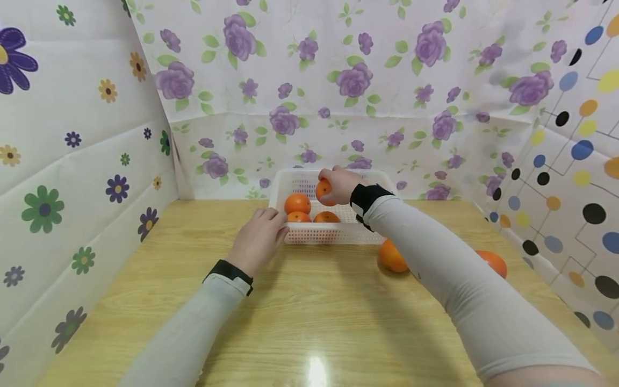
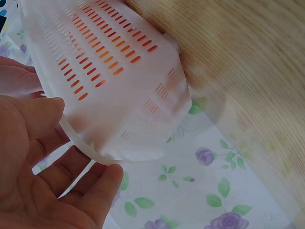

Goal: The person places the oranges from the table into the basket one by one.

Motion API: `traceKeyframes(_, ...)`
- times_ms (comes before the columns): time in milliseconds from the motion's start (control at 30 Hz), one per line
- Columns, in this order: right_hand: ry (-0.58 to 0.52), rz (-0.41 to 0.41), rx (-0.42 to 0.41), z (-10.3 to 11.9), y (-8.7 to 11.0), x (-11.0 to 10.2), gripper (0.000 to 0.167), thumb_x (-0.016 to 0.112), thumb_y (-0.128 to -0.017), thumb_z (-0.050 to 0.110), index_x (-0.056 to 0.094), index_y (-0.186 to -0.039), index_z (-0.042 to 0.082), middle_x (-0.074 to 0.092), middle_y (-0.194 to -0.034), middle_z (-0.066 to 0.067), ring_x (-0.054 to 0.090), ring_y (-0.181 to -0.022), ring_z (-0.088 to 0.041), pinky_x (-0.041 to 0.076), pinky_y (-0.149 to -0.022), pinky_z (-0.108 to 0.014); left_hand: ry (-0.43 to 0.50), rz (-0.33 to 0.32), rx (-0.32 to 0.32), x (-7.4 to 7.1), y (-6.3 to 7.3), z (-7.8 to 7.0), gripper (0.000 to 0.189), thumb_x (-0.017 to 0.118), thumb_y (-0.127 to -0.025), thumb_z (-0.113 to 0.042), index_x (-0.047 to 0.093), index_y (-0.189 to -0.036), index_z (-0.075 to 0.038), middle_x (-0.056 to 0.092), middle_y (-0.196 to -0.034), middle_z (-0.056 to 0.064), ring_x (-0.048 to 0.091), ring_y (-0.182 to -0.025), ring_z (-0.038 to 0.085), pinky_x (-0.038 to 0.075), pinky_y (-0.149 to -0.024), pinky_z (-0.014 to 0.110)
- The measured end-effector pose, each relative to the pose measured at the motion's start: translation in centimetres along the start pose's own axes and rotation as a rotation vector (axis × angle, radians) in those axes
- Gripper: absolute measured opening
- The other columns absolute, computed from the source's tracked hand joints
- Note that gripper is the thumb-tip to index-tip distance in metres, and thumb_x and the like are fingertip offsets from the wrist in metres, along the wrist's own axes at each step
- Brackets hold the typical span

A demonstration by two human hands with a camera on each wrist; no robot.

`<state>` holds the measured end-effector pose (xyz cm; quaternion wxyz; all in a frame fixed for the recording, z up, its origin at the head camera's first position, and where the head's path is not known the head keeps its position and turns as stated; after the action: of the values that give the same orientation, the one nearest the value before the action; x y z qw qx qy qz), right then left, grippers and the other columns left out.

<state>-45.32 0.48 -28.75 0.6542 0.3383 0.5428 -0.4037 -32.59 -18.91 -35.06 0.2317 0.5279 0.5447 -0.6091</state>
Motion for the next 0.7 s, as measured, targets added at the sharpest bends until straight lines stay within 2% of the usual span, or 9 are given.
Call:
traceKeyframes(300, -0.037, 0.000, -0.023, 0.4, 0.6, 0.1, 0.060, 0.076, -0.101, 0.025, 0.056, -0.155, 0.008, 0.060, -0.135, -0.022, 0.059, -0.098, -0.033, 0.053, -0.085, -0.041, 0.008, 0.007, -0.005, 0.1, 0.1, 0.0, 0.023, 0.072, -0.110, -0.022, 0.072, -0.130, -0.009, 0.069, -0.127, 0.012, 0.059, -0.116, 0.031, 0.059, -0.102, 0.045)
traceKeyframes(700, -0.032, 0.019, 0.017, -1.0, -1.7, 1.3, 0.062, 0.077, -0.100, 0.028, 0.055, -0.156, 0.012, 0.060, -0.133, -0.019, 0.060, -0.101, -0.033, 0.053, -0.086, -0.042, 0.006, -0.003, 0.002, -0.1, 0.1, -0.1, 0.023, 0.072, -0.111, -0.022, 0.072, -0.129, -0.009, 0.069, -0.128, 0.011, 0.059, -0.117, 0.030, 0.059, -0.103, 0.045)
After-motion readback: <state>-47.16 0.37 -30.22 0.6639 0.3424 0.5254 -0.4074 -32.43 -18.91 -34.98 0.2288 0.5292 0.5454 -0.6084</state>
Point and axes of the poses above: each hand's wrist, its own y-axis away from the middle knuckle, its own x-axis out of the palm, z = x × y, the point moved 5 cm from there along -y, towards the middle knuckle
